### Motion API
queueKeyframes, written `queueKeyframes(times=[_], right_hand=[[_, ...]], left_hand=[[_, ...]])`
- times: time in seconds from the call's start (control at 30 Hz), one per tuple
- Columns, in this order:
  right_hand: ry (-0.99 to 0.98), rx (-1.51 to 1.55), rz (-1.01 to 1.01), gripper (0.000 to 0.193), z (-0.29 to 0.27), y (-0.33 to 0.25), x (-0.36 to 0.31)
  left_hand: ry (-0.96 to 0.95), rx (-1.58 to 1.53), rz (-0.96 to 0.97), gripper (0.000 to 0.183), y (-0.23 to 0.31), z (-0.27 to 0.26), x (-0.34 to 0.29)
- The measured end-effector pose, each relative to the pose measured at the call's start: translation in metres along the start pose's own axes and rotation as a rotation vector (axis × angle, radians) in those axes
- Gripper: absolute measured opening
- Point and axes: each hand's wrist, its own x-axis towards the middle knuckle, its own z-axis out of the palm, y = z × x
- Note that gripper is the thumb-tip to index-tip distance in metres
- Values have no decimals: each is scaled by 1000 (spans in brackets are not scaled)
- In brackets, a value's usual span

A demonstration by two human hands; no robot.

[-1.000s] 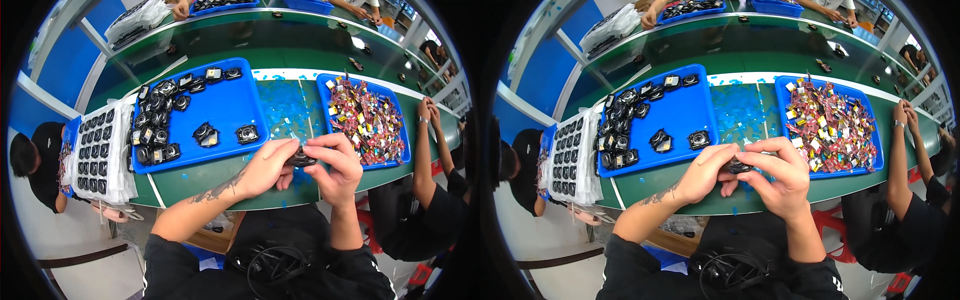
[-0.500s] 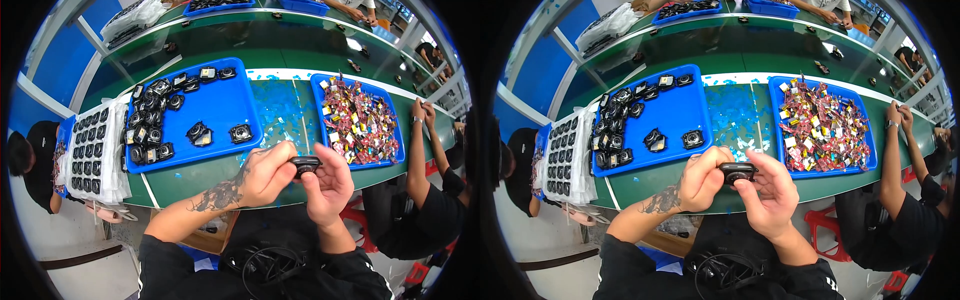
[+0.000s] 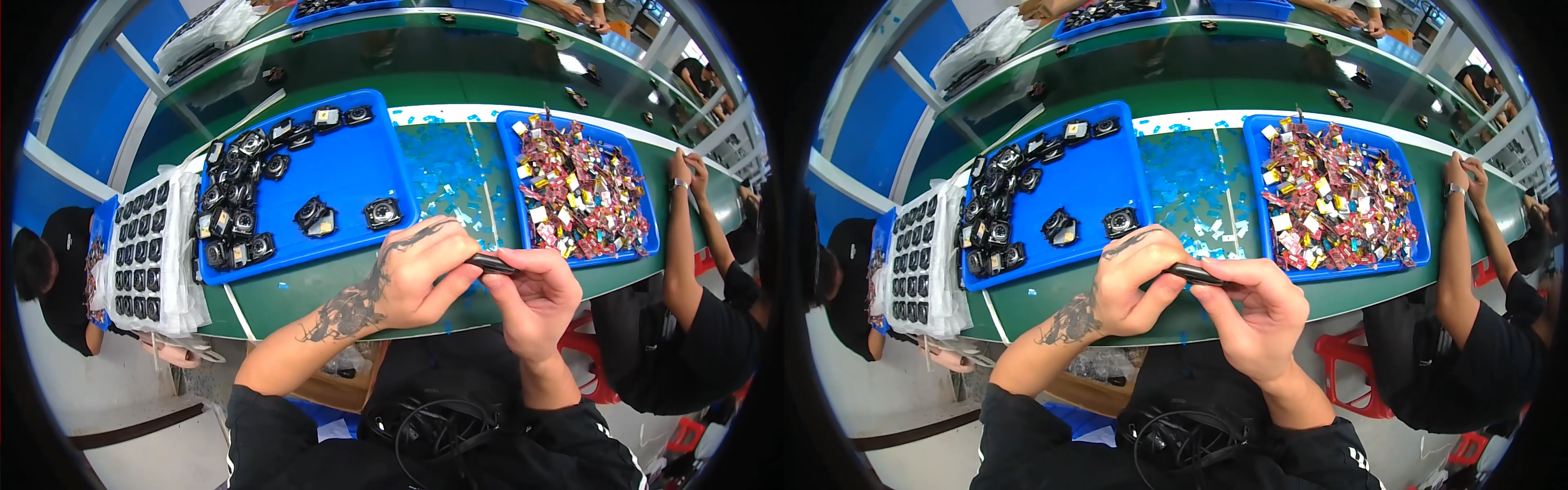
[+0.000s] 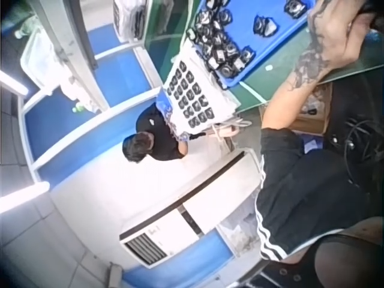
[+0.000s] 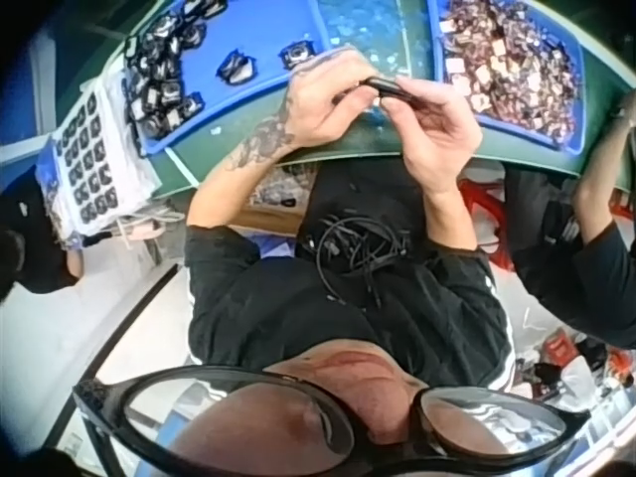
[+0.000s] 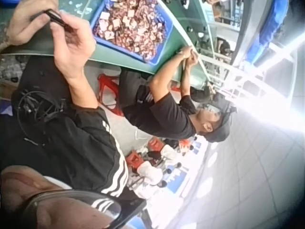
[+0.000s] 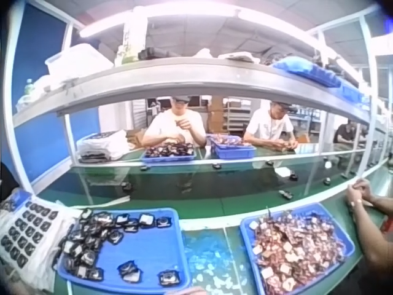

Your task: Assembling small electronic components, possibly smart watch parts, at a factory assembly line.

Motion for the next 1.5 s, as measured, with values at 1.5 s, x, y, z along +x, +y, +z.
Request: queueKeyframes(times=[1.5], right_hand=[[-363,-518,29,7,-19,-12,59]], left_hand=[[28,-303,-562,23,-3,-3,3]])
